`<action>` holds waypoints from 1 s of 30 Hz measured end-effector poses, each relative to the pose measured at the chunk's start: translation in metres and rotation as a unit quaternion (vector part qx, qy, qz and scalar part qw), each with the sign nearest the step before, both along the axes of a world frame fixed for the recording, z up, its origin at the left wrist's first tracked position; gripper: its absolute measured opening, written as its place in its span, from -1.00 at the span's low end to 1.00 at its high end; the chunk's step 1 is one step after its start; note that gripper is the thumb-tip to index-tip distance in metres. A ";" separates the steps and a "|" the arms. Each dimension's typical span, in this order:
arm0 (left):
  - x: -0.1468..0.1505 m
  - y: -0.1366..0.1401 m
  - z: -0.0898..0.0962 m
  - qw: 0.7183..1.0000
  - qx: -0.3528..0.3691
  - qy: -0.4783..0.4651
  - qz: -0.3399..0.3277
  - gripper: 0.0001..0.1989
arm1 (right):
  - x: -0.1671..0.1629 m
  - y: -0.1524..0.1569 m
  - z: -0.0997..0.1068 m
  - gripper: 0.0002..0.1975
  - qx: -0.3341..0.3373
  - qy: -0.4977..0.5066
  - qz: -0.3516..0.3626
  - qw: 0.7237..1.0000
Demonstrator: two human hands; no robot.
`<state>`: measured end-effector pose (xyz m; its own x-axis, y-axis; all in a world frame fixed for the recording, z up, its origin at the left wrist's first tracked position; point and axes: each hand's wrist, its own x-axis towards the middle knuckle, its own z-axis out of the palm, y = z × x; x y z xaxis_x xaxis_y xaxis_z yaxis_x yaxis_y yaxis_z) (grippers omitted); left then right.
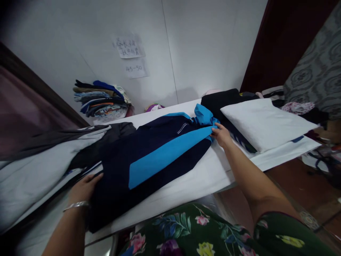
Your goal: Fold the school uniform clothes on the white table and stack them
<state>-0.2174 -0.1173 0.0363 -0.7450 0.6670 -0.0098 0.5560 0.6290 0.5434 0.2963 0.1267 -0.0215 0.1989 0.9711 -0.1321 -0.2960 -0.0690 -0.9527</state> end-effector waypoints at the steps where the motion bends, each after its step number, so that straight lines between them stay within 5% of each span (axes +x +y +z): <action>1: -0.002 -0.001 -0.009 0.999 -0.029 -0.012 -0.005 -0.78 | -0.003 -0.001 -0.007 -0.50 -0.007 -0.032 -0.001 0.999; 5: -0.007 -0.004 -0.038 0.992 -0.121 0.003 -0.039 -0.64 | -0.004 -0.005 -0.029 -0.43 -0.022 -0.125 0.000 0.992; 9: -0.009 -0.006 -0.042 0.981 -0.148 0.096 -0.076 -0.47 | 0.005 -0.008 -0.031 -0.33 -0.029 -0.187 0.011 0.982; 15: 0.024 -0.018 -0.038 0.947 0.077 0.248 -0.189 -0.48 | 0.020 -0.028 -0.031 -0.19 -0.022 -0.300 0.013 0.954; 18: 0.054 -0.032 -0.049 0.908 0.137 0.233 -0.320 -0.56 | 0.028 -0.037 -0.034 -0.18 -0.037 -0.278 -0.028 0.959; 21: 0.079 -0.044 -0.064 0.871 0.105 0.214 -0.429 -0.55 | 0.034 -0.030 -0.029 -0.16 -0.067 -0.200 -0.046 0.976; 26: 0.094 -0.048 -0.074 0.863 0.014 0.222 -0.453 -0.43 | 0.034 0.000 -0.011 -0.17 -0.115 -0.123 -0.019 0.986; 30: 0.092 -0.044 -0.068 0.864 -0.019 0.211 -0.457 -0.49 | 0.030 0.015 0.000 -0.49 -0.129 -0.113 0.019 0.985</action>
<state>-0.1253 -0.1609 -0.0319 0.1490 0.9839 0.0985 0.9736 -0.1634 0.1595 0.3264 0.1420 -0.0215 0.2155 0.9184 -0.3317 -0.0704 -0.3242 -0.9434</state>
